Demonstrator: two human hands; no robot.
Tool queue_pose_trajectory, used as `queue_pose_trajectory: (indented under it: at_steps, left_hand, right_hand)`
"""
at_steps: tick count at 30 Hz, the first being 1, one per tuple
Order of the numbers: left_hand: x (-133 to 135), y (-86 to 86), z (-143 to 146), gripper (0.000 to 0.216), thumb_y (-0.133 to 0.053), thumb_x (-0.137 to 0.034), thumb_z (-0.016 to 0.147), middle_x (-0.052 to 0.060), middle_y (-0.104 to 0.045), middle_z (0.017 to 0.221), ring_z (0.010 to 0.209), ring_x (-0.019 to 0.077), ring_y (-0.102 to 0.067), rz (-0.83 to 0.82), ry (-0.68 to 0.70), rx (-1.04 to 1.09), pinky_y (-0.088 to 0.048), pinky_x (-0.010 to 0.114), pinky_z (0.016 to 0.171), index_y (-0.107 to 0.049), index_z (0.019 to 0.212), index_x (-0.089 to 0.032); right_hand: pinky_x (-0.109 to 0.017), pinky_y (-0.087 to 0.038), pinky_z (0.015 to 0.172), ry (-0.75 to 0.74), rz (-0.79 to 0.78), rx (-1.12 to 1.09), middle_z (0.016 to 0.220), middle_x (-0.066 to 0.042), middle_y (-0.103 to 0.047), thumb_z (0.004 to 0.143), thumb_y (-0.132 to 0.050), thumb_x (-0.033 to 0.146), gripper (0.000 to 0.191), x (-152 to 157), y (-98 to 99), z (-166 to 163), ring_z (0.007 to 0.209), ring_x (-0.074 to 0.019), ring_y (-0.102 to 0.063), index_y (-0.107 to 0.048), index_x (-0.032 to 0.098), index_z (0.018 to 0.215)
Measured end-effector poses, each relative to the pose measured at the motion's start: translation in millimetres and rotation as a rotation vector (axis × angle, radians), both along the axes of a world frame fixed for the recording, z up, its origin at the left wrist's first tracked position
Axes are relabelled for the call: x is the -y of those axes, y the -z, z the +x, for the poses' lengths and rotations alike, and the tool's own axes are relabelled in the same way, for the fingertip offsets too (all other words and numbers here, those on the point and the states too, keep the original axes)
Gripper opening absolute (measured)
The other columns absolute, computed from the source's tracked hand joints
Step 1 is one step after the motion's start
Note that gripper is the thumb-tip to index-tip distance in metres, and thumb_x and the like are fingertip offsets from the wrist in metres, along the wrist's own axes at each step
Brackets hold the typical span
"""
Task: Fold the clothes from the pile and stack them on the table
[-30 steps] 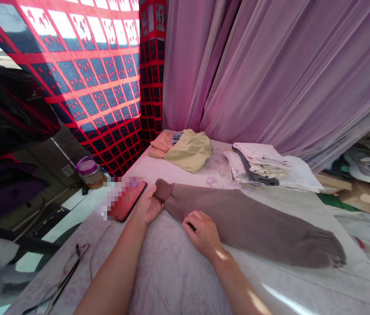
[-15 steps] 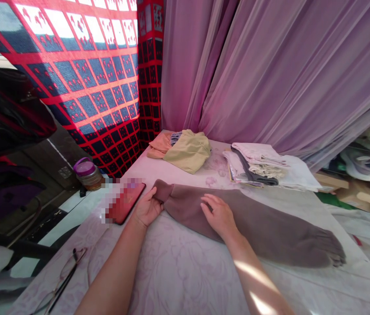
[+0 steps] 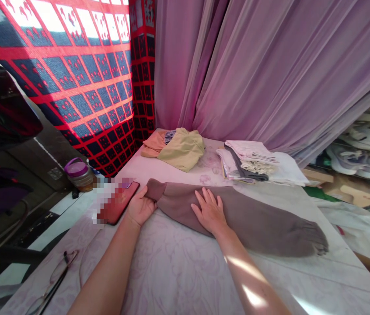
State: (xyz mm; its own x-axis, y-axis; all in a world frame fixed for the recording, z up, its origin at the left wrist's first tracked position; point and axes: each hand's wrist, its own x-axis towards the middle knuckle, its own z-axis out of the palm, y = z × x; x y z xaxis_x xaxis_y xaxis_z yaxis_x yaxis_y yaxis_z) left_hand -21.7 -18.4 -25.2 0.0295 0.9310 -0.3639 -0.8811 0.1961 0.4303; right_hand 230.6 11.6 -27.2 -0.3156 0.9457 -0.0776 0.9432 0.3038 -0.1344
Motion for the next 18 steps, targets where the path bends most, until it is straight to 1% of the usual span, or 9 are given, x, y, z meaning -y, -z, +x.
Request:
queue_pose_trajectory:
  at_steps: [4,6,9,12,15,18]
  left_hand:
    - [0.7,-5.1,3.1,0.043,-0.035,-0.028,0.098,0.016,-0.068,0.119,0.113,0.0259,-0.063,0.065,0.026,0.018,-0.050,0.046,0.098,-0.050,0.135,-0.012]
    - [0.8,-13.8,8.5,0.046,-0.033,-0.031,0.098,0.016,-0.066,0.122,0.119,0.0265,-0.059,0.117,0.063,0.036,-0.046,0.047,0.102,-0.048,0.137,-0.013]
    - [1.9,-31.3,18.3,0.049,-0.031,-0.034,0.099,0.015,-0.063,0.128,0.125,0.0262,-0.054,0.182,0.107,0.053,-0.041,0.046,0.108,-0.046,0.140,-0.014]
    - [3.3,-43.6,23.9,0.049,-0.032,-0.034,0.098,0.014,-0.062,0.130,0.125,0.0256,-0.054,0.183,0.082,0.053,-0.039,0.045,0.109,-0.043,0.143,-0.015]
    - [2.8,-43.4,21.7,0.048,-0.031,-0.031,0.098,0.012,-0.063,0.129,0.122,0.0252,-0.056,0.149,0.030,0.049,-0.040,0.046,0.109,-0.042,0.144,-0.018]
    - [-0.1,-33.2,13.8,0.047,-0.030,-0.029,0.099,0.012,-0.066,0.124,0.119,0.0248,-0.059,0.130,-0.002,0.062,-0.042,0.046,0.107,-0.043,0.143,-0.019]
  right_hand:
    - [-0.057,-0.011,0.113,-0.018,-0.007,-0.020,0.159,-0.009,-0.019,0.097,-0.033,0.049,0.058,-0.5,0.0,0.0,0.146,-0.0268,-0.014,-0.030,0.026,0.149]
    - [-0.057,-0.011,0.113,-0.019,-0.002,-0.037,0.158,-0.010,-0.020,0.097,-0.033,0.049,0.057,-0.1,-0.7,0.0,0.145,-0.0269,-0.016,-0.032,0.025,0.149]
    - [-0.056,-0.012,0.114,-0.010,0.013,-0.075,0.157,-0.010,-0.023,0.096,-0.034,0.048,0.056,4.8,-2.9,-0.6,0.145,-0.0265,-0.018,-0.036,0.024,0.147]
    - [-0.056,-0.013,0.114,0.004,0.032,-0.120,0.157,-0.010,-0.024,0.097,-0.034,0.048,0.056,15.4,-4.4,-1.9,0.145,-0.0266,-0.019,-0.035,0.024,0.147]
    - [-0.056,-0.014,0.113,0.021,0.041,-0.140,0.156,-0.011,-0.028,0.097,-0.034,0.049,0.054,25.6,-5.2,0.0,0.144,-0.0271,-0.022,-0.039,0.025,0.145]
    - [-0.055,-0.017,0.112,0.032,0.050,-0.145,0.155,-0.011,-0.031,0.097,-0.034,0.048,0.052,27.8,-7.6,15.9,0.142,-0.0260,-0.026,-0.040,0.027,0.145]
